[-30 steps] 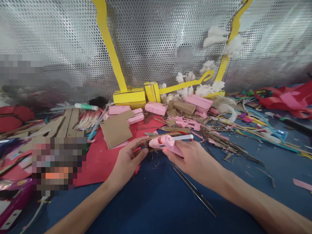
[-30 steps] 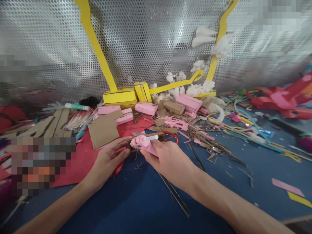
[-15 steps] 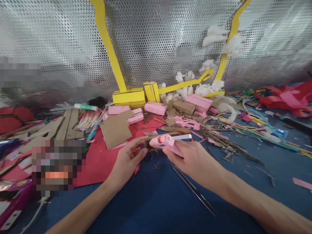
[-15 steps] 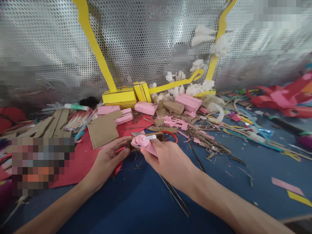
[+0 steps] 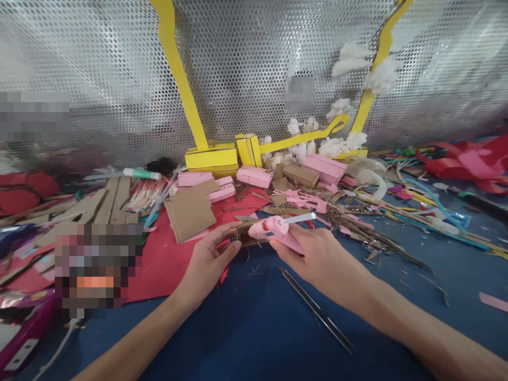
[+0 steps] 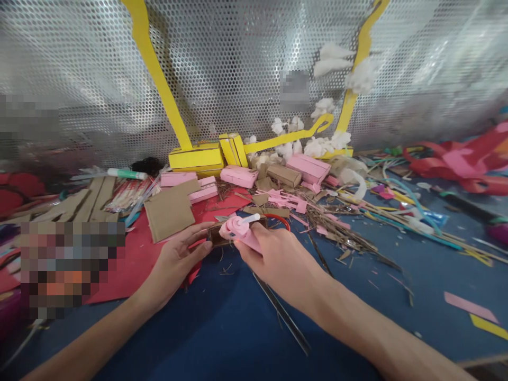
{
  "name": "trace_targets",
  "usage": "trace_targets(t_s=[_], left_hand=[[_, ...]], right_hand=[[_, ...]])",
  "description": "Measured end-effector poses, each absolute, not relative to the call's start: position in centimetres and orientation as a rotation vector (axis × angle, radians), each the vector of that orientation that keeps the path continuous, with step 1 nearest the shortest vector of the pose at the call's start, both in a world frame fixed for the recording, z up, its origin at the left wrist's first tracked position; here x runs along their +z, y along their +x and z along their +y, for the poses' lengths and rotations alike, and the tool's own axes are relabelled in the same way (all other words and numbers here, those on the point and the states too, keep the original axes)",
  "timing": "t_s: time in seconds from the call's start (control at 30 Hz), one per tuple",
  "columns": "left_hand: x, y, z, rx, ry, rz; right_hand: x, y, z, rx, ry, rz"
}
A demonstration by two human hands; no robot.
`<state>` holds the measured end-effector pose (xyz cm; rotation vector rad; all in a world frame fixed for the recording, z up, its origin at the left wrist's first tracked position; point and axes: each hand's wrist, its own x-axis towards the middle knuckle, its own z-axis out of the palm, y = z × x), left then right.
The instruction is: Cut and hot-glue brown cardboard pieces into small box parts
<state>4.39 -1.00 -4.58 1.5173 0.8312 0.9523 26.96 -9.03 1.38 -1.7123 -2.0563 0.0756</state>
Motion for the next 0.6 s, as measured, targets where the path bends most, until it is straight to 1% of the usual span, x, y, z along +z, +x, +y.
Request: trace_targets(t_s=[0.6], left_hand=[[-4.43,4.57,-1.04,0.993,1.579,0.869]], right_hand=[[1.11,27.68,-8.98,0.125,-1.756,-2.036]])
